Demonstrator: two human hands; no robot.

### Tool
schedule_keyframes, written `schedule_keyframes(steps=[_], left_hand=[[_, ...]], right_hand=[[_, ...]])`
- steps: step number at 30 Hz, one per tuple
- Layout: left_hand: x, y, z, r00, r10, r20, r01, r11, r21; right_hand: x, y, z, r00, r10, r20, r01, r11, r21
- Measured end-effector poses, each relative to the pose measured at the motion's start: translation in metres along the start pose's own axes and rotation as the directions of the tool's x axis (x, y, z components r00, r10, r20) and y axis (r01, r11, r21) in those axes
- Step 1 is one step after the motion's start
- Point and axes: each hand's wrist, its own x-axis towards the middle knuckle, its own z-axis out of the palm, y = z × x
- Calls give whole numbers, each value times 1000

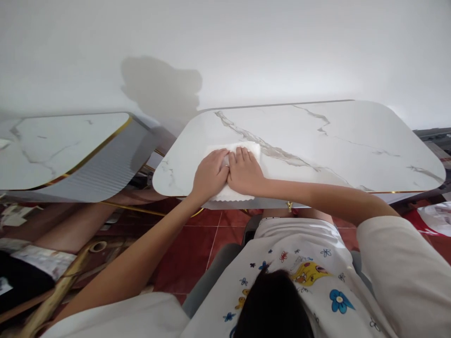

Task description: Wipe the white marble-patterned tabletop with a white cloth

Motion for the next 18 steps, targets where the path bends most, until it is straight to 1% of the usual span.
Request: schedule_keyframes(steps=[3, 5, 7, 11, 16, 18], left_hand=[[3, 15, 4, 1000, -5, 10, 5, 1000, -16], [9, 19, 5, 999, -24, 39, 25, 999, -29], [18, 21, 5, 997, -38, 71, 42, 998, -48], [49, 18, 10, 996, -43, 77, 49, 996, -71], [99, 9, 23, 994, -94, 53, 94, 996, -1], [121, 3, 31, 996, -88, 16, 89, 996, -3]], right_hand=[[-8, 12, -7, 1000, 14, 19, -14, 1000, -7], [-8, 19, -9, 1000, 22, 20, -21, 1000, -12], [-1, 28, -9, 1000, 25, 8, -25, 1000, -17], [26, 53, -8, 1000, 4, 10, -3, 999, -38], [72, 89, -6, 998, -39, 43, 41, 997, -58], [93, 102, -6, 998, -44, 36, 46, 997, -65]])
